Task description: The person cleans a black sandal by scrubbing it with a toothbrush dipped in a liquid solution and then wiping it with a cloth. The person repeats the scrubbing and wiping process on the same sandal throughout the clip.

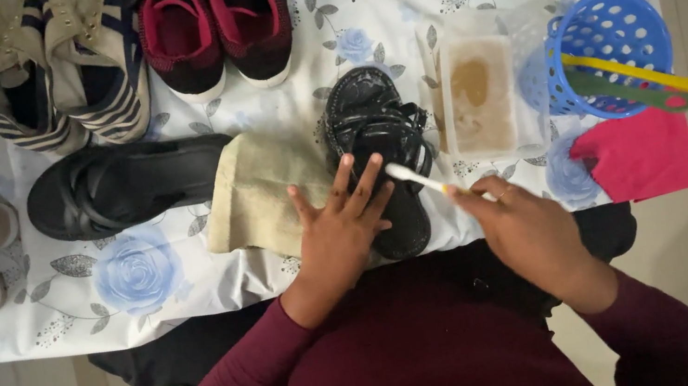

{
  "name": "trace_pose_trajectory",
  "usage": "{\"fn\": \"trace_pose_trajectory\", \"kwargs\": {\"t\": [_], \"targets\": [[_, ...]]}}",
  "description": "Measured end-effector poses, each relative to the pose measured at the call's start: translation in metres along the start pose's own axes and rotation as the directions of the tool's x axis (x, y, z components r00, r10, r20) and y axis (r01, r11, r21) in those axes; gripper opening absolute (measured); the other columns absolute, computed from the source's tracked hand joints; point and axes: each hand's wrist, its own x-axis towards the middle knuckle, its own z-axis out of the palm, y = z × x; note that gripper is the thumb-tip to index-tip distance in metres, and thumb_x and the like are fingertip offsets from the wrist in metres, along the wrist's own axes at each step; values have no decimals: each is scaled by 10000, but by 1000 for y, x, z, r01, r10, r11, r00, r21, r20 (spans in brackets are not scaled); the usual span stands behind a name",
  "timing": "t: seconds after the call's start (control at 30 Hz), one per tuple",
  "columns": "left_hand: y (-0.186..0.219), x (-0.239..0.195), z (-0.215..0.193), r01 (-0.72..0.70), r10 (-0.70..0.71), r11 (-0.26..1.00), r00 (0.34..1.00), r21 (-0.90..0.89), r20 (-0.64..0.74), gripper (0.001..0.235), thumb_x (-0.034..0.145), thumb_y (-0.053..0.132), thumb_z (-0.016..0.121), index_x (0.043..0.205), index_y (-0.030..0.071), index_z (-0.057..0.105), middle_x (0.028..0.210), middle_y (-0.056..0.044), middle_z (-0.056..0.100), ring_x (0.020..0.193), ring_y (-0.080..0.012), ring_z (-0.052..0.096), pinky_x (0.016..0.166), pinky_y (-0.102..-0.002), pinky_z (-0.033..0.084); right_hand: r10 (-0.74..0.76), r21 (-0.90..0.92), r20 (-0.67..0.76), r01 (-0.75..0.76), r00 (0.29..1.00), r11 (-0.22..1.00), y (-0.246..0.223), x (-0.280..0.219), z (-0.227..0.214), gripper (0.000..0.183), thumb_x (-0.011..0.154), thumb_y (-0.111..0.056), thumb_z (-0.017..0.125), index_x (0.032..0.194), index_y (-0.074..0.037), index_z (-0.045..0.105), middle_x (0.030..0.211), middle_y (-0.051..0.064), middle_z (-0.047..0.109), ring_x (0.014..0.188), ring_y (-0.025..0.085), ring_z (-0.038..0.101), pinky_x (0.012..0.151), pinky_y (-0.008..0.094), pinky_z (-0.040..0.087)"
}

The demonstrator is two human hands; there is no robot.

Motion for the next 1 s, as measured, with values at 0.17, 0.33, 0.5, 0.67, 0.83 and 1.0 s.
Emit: {"fn": "trace_pose_trajectory", "kwargs": {"t": [0.17, 0.33, 0.5, 0.67, 0.83, 1.0], "targets": [[0, 0, 7, -31, 32, 998, 999, 53, -11, 500, 925, 460, 647, 1395, 296, 594, 1714, 62, 185, 1584, -273, 116, 1012, -889, 174, 50, -130, -57, -57, 997, 990, 13, 0, 11, 381, 966, -199, 603, 1327, -287, 687, 1147, 12, 648, 901, 292, 741, 662, 430, 629], [-1, 7, 3, -11, 11, 1000, 999, -13, -40, 517, 860, 462, 694, 1343, 283, 645, 1696, 7, 250, 1574, -295, 150, 983, -908, 221, 25, 82, 103, -34, 994, 996, 4, 4, -7, 379, 952, -141, 600, 1302, -236, 712, 1087, 54, 682, 844, 296, 756, 627, 410, 637], [7, 23, -3, 37, -62, 994, 961, -99, -271, 457, 931, 499, 719, 1270, 201, 649, 1616, -111, 418, 1535, -329, 286, 1011, -888, -45, 126, 137, -200, -100, 972, 986, 28, -7, 13, 311, 1029, -313, 598, 1315, -389, 695, 1087, -87, 678, 950, 209, 722, 754, 368, 584], [12, 54, -17, 42, -101, 983, 937, -178, -334, 530, 998, 420, 684, 1424, 143, 534, 1610, -145, 416, 1514, -345, 335, 1035, -858, -73, 171, 416, -206, -72, 963, 906, 38, -9, 7, 329, 1038, -249, 592, 1351, -222, 691, 1086, 29, 694, 1033, 296, 702, 828, 406, 564], [9, 84, -8, -72, 50, 995, 957, -69, -284, 703, 967, 491, 705, 1543, 181, 449, 1597, -86, 448, 1516, -341, 338, 1013, -891, -46, 142, 540, -196, -13, 970, 841, 20, -8, 21, 408, 1034, -192, 573, 1432, -117, 624, 1122, 143, 683, 1108, 404, 673, 852, 486, 555], [-8, 93, -3, -144, 150, 989, 951, 43, -271, 425, 931, 504, 715, 1210, 184, 698, 1236, -27, 618, 1310, -312, 552, 997, -933, 93, 235, 586, -141, -110, 962, 803, 7, -9, 23, 423, 1058, -180, 530, 1473, -110, 569, 1102, 171, 655, 1064, 409, 686, 824, 472, 575]]}}
